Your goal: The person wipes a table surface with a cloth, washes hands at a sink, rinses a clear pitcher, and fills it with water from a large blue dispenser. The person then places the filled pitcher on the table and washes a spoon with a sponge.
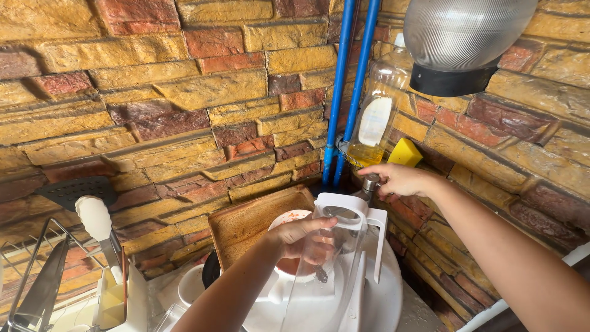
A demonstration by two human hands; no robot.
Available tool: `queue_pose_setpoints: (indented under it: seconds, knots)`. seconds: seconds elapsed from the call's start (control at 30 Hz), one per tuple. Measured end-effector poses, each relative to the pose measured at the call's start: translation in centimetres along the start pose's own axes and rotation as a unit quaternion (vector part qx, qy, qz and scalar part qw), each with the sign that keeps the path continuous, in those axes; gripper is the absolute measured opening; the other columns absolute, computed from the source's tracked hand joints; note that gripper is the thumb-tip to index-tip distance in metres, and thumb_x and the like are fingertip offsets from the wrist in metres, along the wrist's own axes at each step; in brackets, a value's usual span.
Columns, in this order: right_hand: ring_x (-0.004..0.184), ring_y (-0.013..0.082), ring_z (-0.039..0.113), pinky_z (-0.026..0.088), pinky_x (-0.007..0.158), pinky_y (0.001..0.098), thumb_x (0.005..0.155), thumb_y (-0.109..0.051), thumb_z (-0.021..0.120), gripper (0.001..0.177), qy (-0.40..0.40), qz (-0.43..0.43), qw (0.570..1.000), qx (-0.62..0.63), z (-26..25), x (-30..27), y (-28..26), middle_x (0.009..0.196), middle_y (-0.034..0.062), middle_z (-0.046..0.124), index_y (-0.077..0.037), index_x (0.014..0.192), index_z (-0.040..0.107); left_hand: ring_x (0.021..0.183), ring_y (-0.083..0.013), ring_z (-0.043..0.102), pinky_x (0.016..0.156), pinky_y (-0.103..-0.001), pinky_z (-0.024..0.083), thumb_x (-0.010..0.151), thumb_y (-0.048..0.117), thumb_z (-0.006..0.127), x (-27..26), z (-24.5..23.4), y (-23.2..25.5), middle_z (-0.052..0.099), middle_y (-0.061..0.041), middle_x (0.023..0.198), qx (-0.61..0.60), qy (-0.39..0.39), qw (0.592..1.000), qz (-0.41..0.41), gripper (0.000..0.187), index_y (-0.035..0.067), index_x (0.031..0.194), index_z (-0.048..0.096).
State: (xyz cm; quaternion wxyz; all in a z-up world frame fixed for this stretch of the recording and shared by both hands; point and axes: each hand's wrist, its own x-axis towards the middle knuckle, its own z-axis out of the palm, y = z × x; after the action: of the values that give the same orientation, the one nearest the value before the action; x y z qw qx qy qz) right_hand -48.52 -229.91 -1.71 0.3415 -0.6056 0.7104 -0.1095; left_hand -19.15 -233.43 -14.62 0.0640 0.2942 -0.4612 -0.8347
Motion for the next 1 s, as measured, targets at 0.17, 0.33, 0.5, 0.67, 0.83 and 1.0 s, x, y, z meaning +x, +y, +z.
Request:
queue_pose_setpoints:
  seconds: [0.17, 0.33, 0.5, 0.67, 0.83, 1.0]
  knots:
    - [0.094, 0.0197, 0.072, 0.063, 0.075, 0.0361, 0.089, -0.004, 0.068, 0.072, 0.034, 0.012, 0.999, 0.027, 0.1, -0.5, 0.5, 0.112, 0.0143, 0.071, -0.023, 0.153, 0.041, 0.137, -0.0445, 0.047, 0.106, -0.071, 0.039, 0.063, 0.053, 0.091, 0.5, -0.6, -0.1, 0.042, -0.023, 0.149, -0.044, -0.009, 0.999, -0.005, 0.116, 0.016, 0.154, 0.029]
    - [0.081, 0.0210, 0.074, 0.062, 0.068, 0.0333, 0.089, -0.017, 0.073, 0.068, 0.072, 0.016, 0.997, -0.020, 0.2, -0.5, 1.4, 0.107, 0.0131, 0.072, -0.018, 0.151, 0.044, 0.137, -0.0449, 0.045, 0.107, -0.072, 0.037, 0.060, 0.052, 0.092, 0.5, -0.5, -0.1, 0.041, -0.022, 0.148, -0.073, -0.017, 0.997, -0.008, 0.118, 0.017, 0.155, 0.032]
    - [0.060, 0.0177, 0.065, 0.052, 0.049, 0.0310, 0.092, -0.032, 0.077, 0.041, 0.131, 0.064, 0.986, -0.074, -0.5, 0.0, 2.4, 0.081, 0.0121, 0.070, -0.002, 0.119, 0.070, 0.140, -0.0448, 0.042, 0.106, -0.075, 0.034, 0.062, 0.056, 0.090, 0.4, -0.6, 0.0, 0.039, -0.025, 0.153, -0.038, -0.024, 0.999, -0.004, 0.120, 0.015, 0.156, 0.028]
    - [0.052, 0.0153, 0.062, 0.050, 0.043, 0.0314, 0.093, -0.030, 0.072, 0.031, 0.124, 0.050, 0.990, -0.049, -1.0, 0.6, 3.8, 0.068, 0.0068, 0.066, 0.001, 0.094, 0.075, 0.143, -0.0473, 0.041, 0.106, -0.076, 0.034, 0.061, 0.058, 0.089, 0.3, -0.9, 0.0, 0.039, -0.027, 0.153, -0.022, -0.026, 0.999, -0.001, 0.122, 0.014, 0.156, 0.027]
    - [0.051, 0.0147, 0.061, 0.049, 0.043, 0.0311, 0.091, -0.025, 0.073, 0.025, 0.127, 0.037, 0.990, -0.045, -0.7, 0.9, 4.0, 0.067, 0.0064, 0.065, 0.000, 0.092, 0.078, 0.143, -0.0454, 0.039, 0.106, -0.075, 0.035, 0.062, 0.057, 0.090, 0.5, -1.2, -0.1, 0.039, -0.026, 0.153, -0.043, -0.047, 0.998, 0.001, 0.124, 0.015, 0.159, 0.026]
    - [0.051, 0.0150, 0.062, 0.049, 0.043, 0.0309, 0.092, -0.025, 0.073, 0.025, 0.136, 0.051, 0.988, -0.050, -0.4, 0.9, 4.1, 0.068, 0.0065, 0.067, -0.002, 0.095, 0.078, 0.145, -0.0478, 0.038, 0.109, -0.075, 0.031, 0.067, 0.053, 0.090, 0.4, -1.5, -0.4, 0.037, -0.026, 0.158, -0.079, -0.069, 0.994, 0.009, 0.122, 0.016, 0.159, 0.020]
